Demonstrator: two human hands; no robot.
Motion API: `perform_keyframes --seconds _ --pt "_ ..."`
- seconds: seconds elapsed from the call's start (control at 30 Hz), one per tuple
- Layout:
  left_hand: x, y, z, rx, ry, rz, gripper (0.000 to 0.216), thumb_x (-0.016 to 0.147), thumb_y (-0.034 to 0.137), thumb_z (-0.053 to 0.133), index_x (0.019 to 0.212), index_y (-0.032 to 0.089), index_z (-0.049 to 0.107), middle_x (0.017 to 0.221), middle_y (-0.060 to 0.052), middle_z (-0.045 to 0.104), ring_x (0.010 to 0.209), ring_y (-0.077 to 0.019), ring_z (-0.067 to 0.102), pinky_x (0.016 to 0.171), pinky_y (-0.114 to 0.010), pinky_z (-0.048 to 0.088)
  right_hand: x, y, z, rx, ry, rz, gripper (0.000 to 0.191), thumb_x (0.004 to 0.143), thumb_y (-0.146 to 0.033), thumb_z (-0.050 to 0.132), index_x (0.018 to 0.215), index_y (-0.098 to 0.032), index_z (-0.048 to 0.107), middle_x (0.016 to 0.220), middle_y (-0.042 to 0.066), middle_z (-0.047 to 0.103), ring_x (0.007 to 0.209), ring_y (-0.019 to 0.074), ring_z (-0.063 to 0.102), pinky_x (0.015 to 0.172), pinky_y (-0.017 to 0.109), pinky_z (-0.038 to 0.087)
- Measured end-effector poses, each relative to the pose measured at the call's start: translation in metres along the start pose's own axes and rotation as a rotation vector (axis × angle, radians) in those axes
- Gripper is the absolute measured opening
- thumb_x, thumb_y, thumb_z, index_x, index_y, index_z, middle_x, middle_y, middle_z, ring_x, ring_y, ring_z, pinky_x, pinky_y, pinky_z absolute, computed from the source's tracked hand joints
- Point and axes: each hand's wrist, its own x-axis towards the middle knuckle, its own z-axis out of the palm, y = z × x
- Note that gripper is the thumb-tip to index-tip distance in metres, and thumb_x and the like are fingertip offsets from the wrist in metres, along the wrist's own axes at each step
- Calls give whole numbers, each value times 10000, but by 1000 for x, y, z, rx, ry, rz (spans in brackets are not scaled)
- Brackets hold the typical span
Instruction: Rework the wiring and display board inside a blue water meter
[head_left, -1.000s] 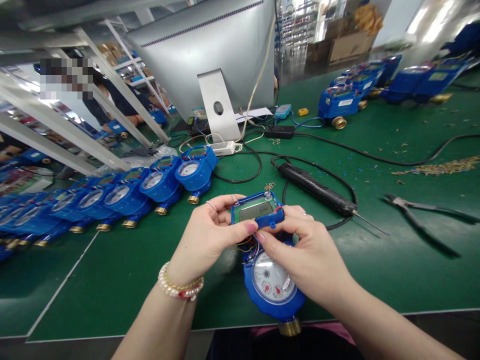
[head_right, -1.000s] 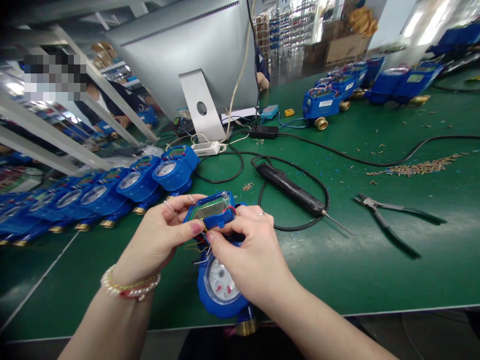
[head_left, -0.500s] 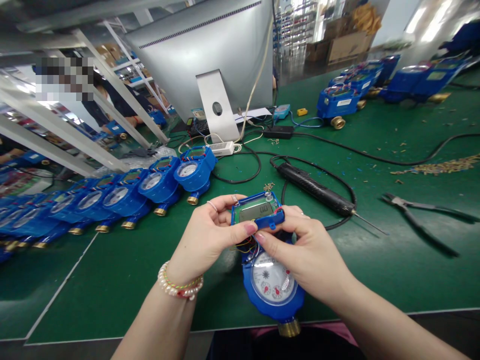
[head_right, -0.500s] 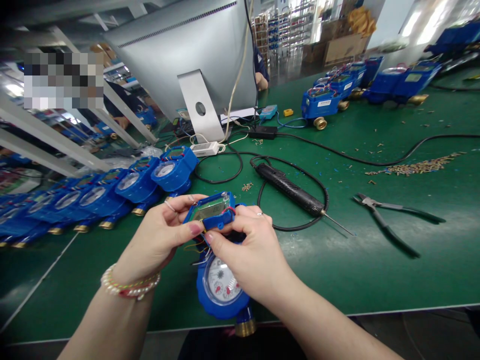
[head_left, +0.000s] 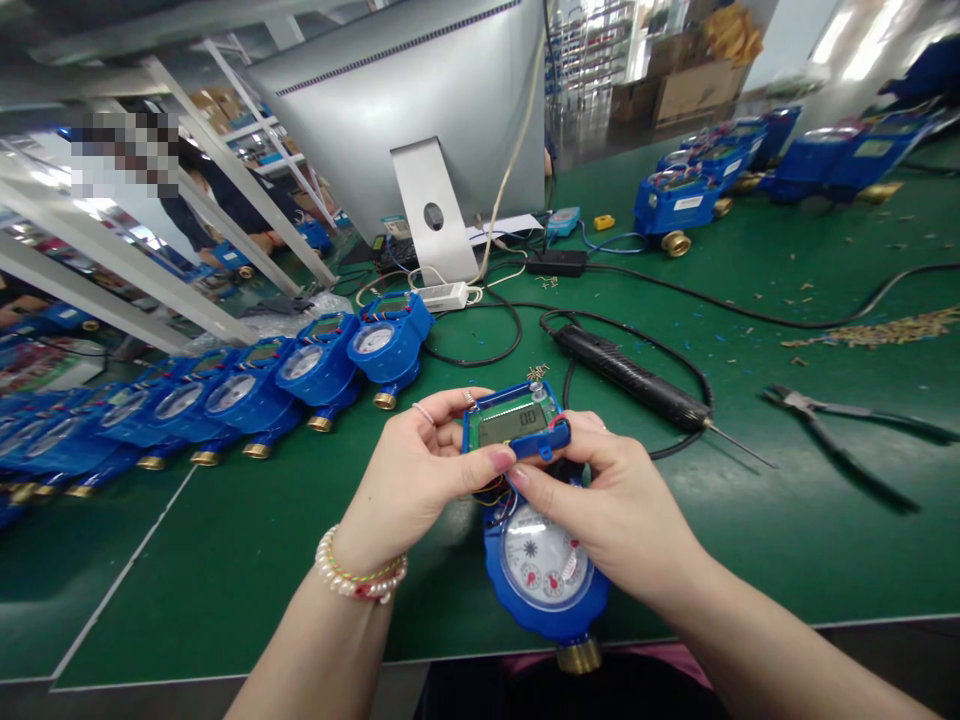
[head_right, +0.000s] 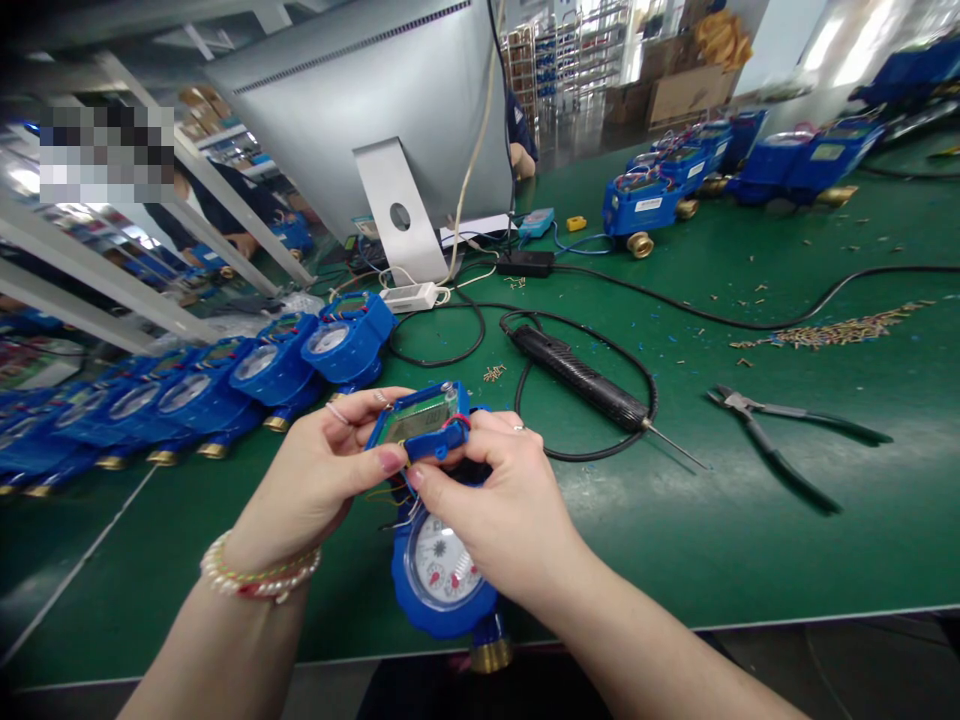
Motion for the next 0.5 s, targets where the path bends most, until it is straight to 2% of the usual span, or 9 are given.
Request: perform_keyframes --seconds 0.13,0.23,0.33,0.5 --pt "-1 0 1 -5 17 1 547 611 188 846 1098 157 599 609 63 566 512 -73 509 668 -242 503 0 -1 0 -11 -5 -5 149 753 -160 661 610 -203 670 750 4 674 740 179 593 706 329 435" --pt "-1 1 0 8 34 6 541 608 186 844 1093 159 605 589 58 587 517 -93 551 639 -241 506 -1 0 1 -34 3 -40 134 764 -160 649 644 -207 685 729 -2 666 728 175 583 706 328 415" --pt "-2 0 1 28 54 5 527 605 192 845 1076 162 610 664 14 664 626 -143 638 634 -240 518 -2 0 3 -89 23 -52 145 766 -149 632 642 -209 677 704 -9 640 750 179 562 723 338 380" --pt "-6 0 4 96 148 29 535 588 235 860 1062 166 622 571 41 595 758 -199 680 683 -252 540 -1 -1 7 -211 33 -32 151 768 -150 628 629 -204 651 702 -8 612 789 186 530 723 342 332"
